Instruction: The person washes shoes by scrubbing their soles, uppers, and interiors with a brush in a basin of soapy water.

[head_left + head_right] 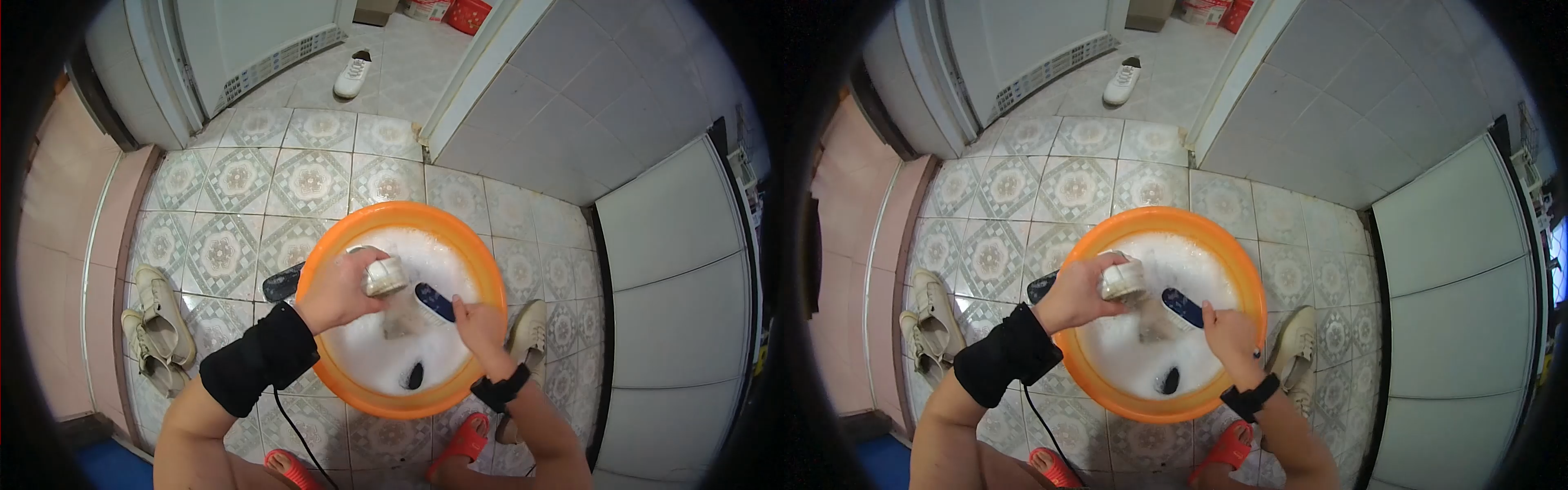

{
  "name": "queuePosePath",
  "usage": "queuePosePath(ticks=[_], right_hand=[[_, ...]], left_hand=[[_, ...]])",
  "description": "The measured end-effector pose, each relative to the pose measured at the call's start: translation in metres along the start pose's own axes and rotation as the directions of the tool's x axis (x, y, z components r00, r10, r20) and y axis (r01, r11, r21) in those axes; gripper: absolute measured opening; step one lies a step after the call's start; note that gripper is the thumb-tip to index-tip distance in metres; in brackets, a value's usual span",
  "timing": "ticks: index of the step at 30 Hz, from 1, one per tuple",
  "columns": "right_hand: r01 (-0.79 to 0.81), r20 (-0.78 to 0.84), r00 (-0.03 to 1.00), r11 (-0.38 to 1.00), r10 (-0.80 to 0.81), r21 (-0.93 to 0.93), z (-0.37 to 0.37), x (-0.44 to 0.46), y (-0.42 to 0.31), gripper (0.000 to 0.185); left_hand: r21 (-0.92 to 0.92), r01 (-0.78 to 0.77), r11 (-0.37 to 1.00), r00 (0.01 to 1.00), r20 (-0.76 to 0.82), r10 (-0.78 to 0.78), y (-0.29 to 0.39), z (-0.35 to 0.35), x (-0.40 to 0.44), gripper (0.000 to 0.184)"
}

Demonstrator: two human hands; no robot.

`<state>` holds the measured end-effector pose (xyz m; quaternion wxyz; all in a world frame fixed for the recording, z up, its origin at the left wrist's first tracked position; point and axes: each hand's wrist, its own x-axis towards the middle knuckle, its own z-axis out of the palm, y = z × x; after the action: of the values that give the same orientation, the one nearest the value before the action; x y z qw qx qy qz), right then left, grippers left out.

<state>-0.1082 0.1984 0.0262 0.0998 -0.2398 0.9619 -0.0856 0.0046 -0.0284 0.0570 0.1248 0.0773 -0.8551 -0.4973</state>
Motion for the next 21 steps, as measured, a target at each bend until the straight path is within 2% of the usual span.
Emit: queuePosePath(ticks=[1,3,4,6,7,9,10,13,14,16,17,19,20,21], right_hand=[[0.000,0.003,1.000,1.000,0.000,-0.008,-0.014,0.001,-0.006,0.049],[0.175,-0.206,0.968,0.976,-0.146,0.130,-0.039,0.002,-0.017,0.048],[0.175,-0.205,0.968,0.976,-0.146,0.128,-0.051,0.000,-0.027,0.048],[0.239,-0.295,0.943,0.929,-0.153,0.282,-0.065,-0.005,-0.052,0.043],[0.238,-0.293,0.944,0.929,-0.153,0.282,-0.061,-0.005,-0.064,0.043],[0.517,-0.459,0.762,0.856,-0.456,0.009,-0.053,-0.004,-0.082,0.040],[0.521,-0.456,0.761,0.853,-0.461,0.008,-0.046,0.003,-0.075,0.040],[0.489,-0.489,0.741,0.869,-0.460,-0.076,-0.015,0.037,-0.028,0.035],[0.499,-0.489,0.736,0.863,-0.469,-0.077,-0.021,0.038,-0.025,0.035],[0.344,-0.444,0.841,0.939,-0.309,-0.003,-0.036,0.031,-0.028,0.035],[0.338,-0.435,0.848,0.941,-0.305,0.000,-0.043,0.021,-0.043,0.035],[0.595,-0.480,0.709,0.804,-0.516,0.014,-0.055,0.007,-0.080,0.039],[0.595,-0.481,0.709,0.804,-0.515,0.016,-0.046,0.013,-0.074,0.039],[0.552,-0.455,0.750,0.834,-0.480,0.031,-0.028,0.023,-0.063,0.041]], left_hand=[[-0.008,0.002,1.000,1.000,-0.002,-0.002,-0.001,-0.003,0.002,0.045],[0.001,0.071,0.997,0.997,0.035,-0.071,-0.002,-0.008,0.006,0.045],[-0.001,0.072,0.997,0.997,0.034,-0.072,-0.002,-0.008,0.007,0.045],[0.035,0.043,0.998,0.998,0.046,-0.044,-0.001,-0.007,0.008,0.046],[0.035,0.045,0.998,0.998,0.047,-0.046,-0.002,-0.004,0.008,0.046],[-0.001,-0.107,0.994,0.994,0.030,0.107,-0.005,0.000,0.007,0.042],[-0.002,-0.104,0.995,0.994,0.025,0.104,-0.005,0.000,0.006,0.042],[-0.004,0.092,0.996,0.994,0.061,-0.092,0.000,-0.007,0.002,0.043],[-0.002,0.095,0.995,0.994,0.051,-0.095,0.001,-0.010,0.000,0.043],[0.049,0.040,0.998,0.995,0.095,-0.044,0.000,-0.012,-0.004,0.044],[0.045,0.048,0.998,0.993,0.103,-0.053,-0.002,-0.009,-0.005,0.044],[0.007,-0.156,0.988,0.988,0.001,0.156,-0.006,-0.006,-0.003,0.043],[0.010,-0.156,0.988,0.988,0.002,0.156,-0.006,-0.006,-0.003,0.043],[0.015,-0.063,0.998,0.997,0.039,0.062,-0.005,-0.007,-0.004,0.042]])
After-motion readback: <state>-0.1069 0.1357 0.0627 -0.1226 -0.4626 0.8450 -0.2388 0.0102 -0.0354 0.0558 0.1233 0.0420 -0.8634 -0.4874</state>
